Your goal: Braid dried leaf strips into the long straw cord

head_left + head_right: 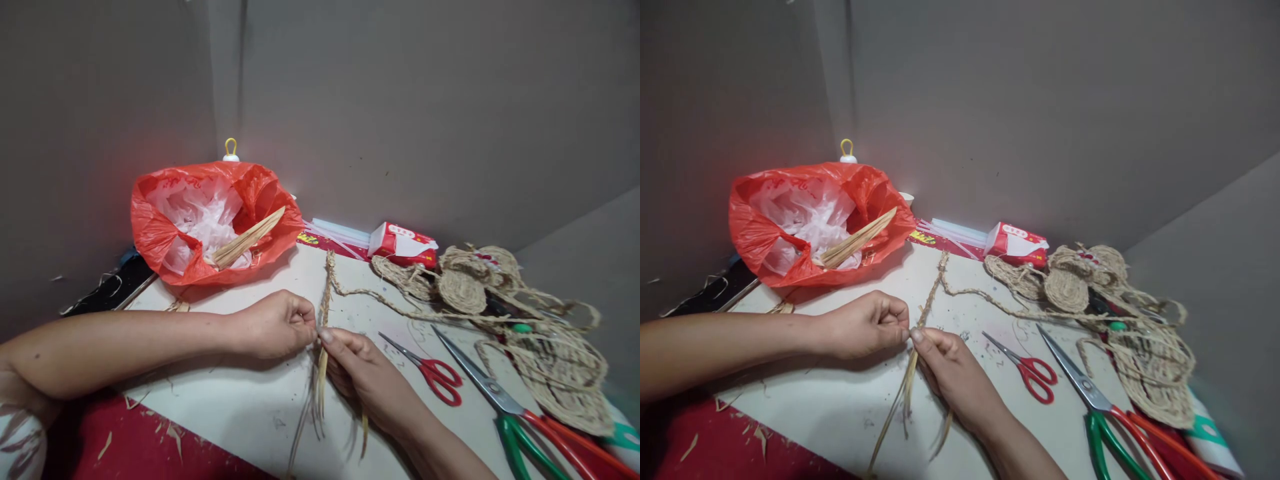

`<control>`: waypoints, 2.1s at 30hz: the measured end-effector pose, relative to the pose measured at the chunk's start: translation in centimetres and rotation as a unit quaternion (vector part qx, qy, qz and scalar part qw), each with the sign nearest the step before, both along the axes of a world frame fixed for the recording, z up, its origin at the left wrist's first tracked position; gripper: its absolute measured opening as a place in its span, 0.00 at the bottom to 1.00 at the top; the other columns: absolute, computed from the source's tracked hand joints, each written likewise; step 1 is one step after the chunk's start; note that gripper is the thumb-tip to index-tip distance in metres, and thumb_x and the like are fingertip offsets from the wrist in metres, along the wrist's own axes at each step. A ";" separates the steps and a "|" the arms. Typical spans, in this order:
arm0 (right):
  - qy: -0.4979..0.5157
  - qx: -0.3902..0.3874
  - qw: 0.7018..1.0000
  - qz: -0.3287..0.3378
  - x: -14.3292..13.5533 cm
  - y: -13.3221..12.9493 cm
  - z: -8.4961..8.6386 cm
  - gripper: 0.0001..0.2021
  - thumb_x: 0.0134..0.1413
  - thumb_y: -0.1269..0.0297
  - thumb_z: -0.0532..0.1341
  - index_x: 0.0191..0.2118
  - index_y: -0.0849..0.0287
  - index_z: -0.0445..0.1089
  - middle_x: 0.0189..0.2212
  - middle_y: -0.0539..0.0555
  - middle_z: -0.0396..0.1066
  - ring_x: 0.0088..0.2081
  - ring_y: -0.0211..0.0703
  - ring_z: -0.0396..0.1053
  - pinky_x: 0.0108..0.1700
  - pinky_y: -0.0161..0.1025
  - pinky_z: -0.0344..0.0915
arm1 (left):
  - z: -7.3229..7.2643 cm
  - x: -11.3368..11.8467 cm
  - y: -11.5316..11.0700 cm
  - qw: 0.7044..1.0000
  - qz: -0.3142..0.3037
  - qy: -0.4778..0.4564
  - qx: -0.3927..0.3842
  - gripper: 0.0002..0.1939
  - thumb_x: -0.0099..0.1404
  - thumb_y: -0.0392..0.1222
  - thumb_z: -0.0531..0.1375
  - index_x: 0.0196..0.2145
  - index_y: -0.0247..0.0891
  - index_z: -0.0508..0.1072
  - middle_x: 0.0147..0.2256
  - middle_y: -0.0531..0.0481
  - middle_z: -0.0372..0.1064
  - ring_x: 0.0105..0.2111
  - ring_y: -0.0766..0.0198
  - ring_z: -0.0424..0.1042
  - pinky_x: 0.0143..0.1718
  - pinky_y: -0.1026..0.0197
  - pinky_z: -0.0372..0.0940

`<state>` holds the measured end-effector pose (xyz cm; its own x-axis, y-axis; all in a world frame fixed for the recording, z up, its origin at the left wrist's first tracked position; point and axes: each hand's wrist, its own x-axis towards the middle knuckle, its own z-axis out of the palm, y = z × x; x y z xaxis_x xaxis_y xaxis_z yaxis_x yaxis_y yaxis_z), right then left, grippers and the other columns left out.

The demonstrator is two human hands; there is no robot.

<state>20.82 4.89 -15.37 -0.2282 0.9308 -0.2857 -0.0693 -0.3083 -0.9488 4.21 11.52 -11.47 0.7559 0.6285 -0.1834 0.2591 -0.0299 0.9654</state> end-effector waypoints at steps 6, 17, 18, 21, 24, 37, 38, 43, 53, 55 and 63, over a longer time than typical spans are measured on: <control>0.047 -0.047 0.998 -0.018 -0.3 -0.2 0.5 0.22 0.50 0.49 0.63 0.20 0.58 0.55 0.12 0.40 0.45 0.16 0.27 0.38 0.17 0.31 0.35 | 0.3 0.1 -0.1 1.000 0.016 0.013 -0.015 0.10 0.59 0.39 0.55 0.22 0.36 0.61 0.15 0.61 0.50 0.16 0.75 0.47 0.17 0.68 0.42; 0.141 -0.118 0.982 -0.053 -0.9 -0.3 0.6 0.22 0.45 0.51 0.67 0.19 0.61 0.57 0.12 0.39 0.44 0.15 0.24 0.35 0.16 0.28 0.32 | 0.9 0.4 -0.2 0.999 0.024 0.027 -0.012 0.08 0.57 0.37 0.54 0.21 0.36 0.60 0.15 0.61 0.49 0.15 0.75 0.45 0.16 0.68 0.42; 0.150 -0.120 0.980 -0.047 -0.9 -0.4 0.6 0.21 0.45 0.51 0.67 0.20 0.61 0.60 0.12 0.39 0.43 0.15 0.24 0.35 0.16 0.28 0.32 | 1.0 0.4 -0.1 0.999 0.026 0.033 -0.011 0.08 0.57 0.37 0.53 0.21 0.36 0.60 0.15 0.61 0.50 0.15 0.75 0.46 0.16 0.68 0.42; 0.133 -0.108 0.985 -0.023 -0.8 -0.3 0.8 0.18 0.46 0.52 0.66 0.23 0.63 0.64 0.12 0.39 0.43 0.15 0.25 0.36 0.16 0.28 0.32 | 1.0 0.5 0.2 0.998 0.025 0.050 -0.008 0.07 0.56 0.36 0.53 0.21 0.36 0.61 0.15 0.60 0.51 0.15 0.75 0.46 0.16 0.68 0.42; 0.081 -0.085 0.993 -0.029 -0.9 -0.3 0.8 0.20 0.48 0.51 0.65 0.20 0.62 0.61 0.12 0.41 0.46 0.15 0.25 0.39 0.16 0.29 0.34 | 1.1 0.3 0.5 0.998 0.017 0.062 -0.002 0.06 0.54 0.36 0.53 0.20 0.35 0.62 0.15 0.59 0.52 0.15 0.74 0.47 0.16 0.68 0.44; 0.224 -0.149 0.950 -0.157 -3.1 -1.5 0.9 0.20 0.40 0.58 0.70 0.21 0.59 0.56 0.13 0.39 0.44 0.15 0.25 0.37 0.15 0.27 0.34 | 2.0 0.2 -2.6 0.932 -0.011 0.214 0.293 0.07 0.60 0.37 0.48 0.29 0.36 0.64 0.23 0.49 0.65 0.22 0.66 0.61 0.23 0.64 0.51; 0.226 -0.148 0.949 -0.162 -3.1 -1.6 1.0 0.21 0.41 0.58 0.70 0.21 0.59 0.54 0.13 0.39 0.44 0.15 0.25 0.37 0.15 0.27 0.34 | 1.9 0.3 -2.9 0.927 -0.015 0.232 0.295 0.07 0.61 0.38 0.48 0.33 0.36 0.64 0.23 0.49 0.65 0.22 0.65 0.61 0.23 0.64 0.51; 0.225 -0.135 0.948 -0.177 -3.5 -2.1 1.0 0.23 0.41 0.58 0.70 0.20 0.58 0.51 0.13 0.39 0.43 0.15 0.25 0.36 0.15 0.27 0.36 | 0.8 0.5 -4.0 0.915 -0.026 0.267 0.302 0.12 0.62 0.38 0.46 0.41 0.33 0.63 0.25 0.46 0.67 0.21 0.61 0.63 0.21 0.62 0.48; 0.187 -0.116 0.960 -0.174 -3.1 -1.9 0.7 0.16 0.44 0.56 0.68 0.25 0.62 0.64 0.13 0.38 0.42 0.15 0.25 0.36 0.15 0.26 0.35 | 2.5 -1.5 -3.4 0.943 0.019 0.173 0.284 0.13 0.63 0.46 0.52 0.40 0.36 0.69 0.28 0.47 0.70 0.26 0.62 0.67 0.28 0.63 0.57; 0.174 -0.114 0.967 -0.149 -3.0 -1.7 0.8 0.17 0.44 0.55 0.68 0.25 0.62 0.64 0.12 0.38 0.43 0.15 0.24 0.36 0.15 0.26 0.34 | 2.5 -1.6 -2.6 0.949 0.078 0.113 0.285 0.14 0.62 0.44 0.53 0.43 0.36 0.69 0.36 0.44 0.71 0.34 0.61 0.68 0.35 0.62 0.60; 0.103 -0.127 0.986 -0.042 -1.4 -1.0 0.7 0.18 0.47 0.51 0.65 0.25 0.61 0.63 0.11 0.38 0.42 0.14 0.26 0.35 0.16 0.28 0.33 | -1.7 0.3 -0.5 0.995 -0.017 0.024 -0.097 0.10 0.57 0.38 0.50 0.25 0.33 0.69 0.18 0.57 0.56 0.18 0.72 0.52 0.22 0.66 0.50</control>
